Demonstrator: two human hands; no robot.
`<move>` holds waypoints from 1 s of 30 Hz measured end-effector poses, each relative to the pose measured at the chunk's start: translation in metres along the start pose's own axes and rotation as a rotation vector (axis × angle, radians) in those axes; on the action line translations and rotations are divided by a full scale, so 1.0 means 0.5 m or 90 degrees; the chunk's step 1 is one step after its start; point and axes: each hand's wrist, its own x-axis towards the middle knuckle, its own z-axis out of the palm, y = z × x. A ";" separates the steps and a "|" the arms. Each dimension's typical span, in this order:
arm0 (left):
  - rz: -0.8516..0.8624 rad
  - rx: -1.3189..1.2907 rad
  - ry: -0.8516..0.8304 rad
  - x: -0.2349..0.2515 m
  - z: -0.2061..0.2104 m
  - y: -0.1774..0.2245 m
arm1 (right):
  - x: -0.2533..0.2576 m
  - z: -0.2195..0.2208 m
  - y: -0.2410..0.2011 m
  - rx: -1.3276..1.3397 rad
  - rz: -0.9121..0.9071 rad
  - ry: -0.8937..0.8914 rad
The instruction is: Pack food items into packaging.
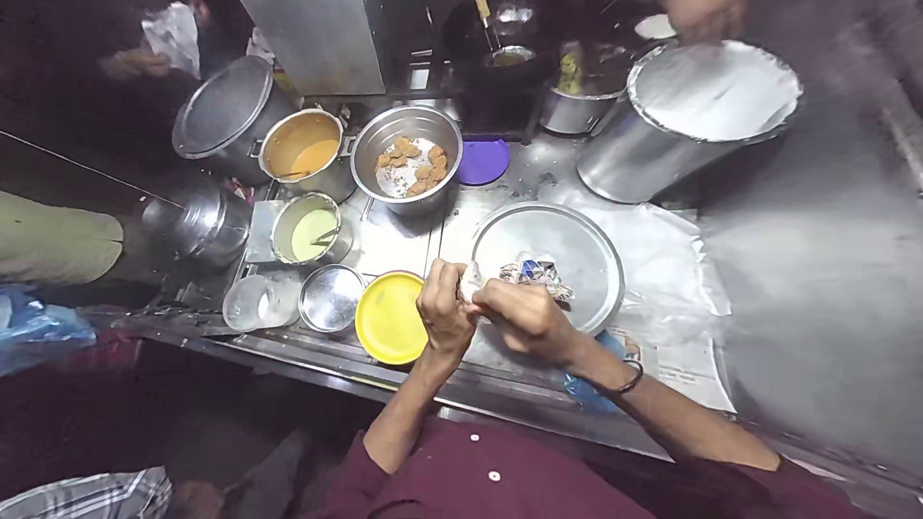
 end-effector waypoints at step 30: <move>0.289 -0.209 -0.387 0.072 0.164 -0.022 | -0.085 -0.158 0.109 0.520 0.606 0.110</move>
